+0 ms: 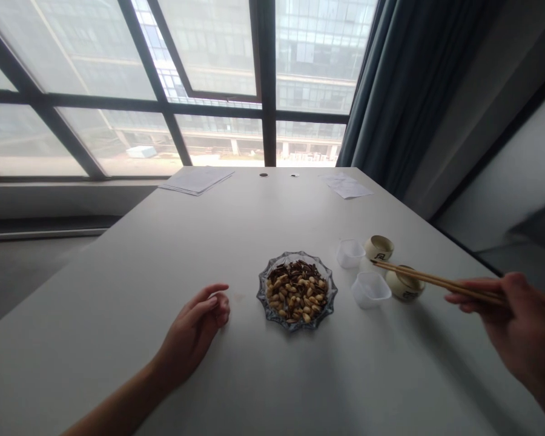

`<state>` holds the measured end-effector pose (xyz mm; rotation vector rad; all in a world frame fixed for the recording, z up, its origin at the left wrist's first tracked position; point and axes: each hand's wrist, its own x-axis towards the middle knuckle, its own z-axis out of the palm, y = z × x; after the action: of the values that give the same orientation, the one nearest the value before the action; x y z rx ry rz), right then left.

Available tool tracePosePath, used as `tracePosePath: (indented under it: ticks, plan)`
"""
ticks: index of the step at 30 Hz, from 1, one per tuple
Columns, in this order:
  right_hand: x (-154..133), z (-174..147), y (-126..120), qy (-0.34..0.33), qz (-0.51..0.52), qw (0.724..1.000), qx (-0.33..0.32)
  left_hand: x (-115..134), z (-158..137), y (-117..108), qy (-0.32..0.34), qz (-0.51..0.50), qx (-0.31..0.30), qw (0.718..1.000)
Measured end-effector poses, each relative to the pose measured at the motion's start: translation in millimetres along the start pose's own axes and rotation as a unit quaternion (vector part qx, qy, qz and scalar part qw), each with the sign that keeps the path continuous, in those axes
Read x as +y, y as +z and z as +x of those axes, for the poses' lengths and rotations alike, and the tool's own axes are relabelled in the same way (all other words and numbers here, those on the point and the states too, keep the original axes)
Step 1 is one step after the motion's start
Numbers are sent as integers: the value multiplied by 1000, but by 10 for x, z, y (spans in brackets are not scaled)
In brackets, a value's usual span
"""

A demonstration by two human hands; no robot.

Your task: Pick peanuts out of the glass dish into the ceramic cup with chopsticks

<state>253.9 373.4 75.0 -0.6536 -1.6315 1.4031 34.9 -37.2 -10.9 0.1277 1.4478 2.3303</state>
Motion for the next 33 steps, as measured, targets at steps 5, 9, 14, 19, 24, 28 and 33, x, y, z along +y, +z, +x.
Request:
tracePosePath:
  ticks: [5,9,14,19,24,28,33]
  plan:
    - [244,104,-374,30,36,994,99,38,11,41,-12,16,30,999]
    - [399,106,-491,36,50,990,124,59,24,77,-6,30,45,999]
    - [481,56,-521,37,18,994,103,68,21,87,-6,45,41,998]
    - [489,40,-559,33,-37,994,100,38,44,-1,-16,37,33,999]
    - [307,42,-480,-2,-9,994,112,21,39,-21,-13,26,26,999]
    - [30,-61,-168,-42,1,998,43,24,25,30,-4,17,23,1000]
    - [-253,-279,406,-68,-27,984,-165,24,8,50,5,7,19,1000]
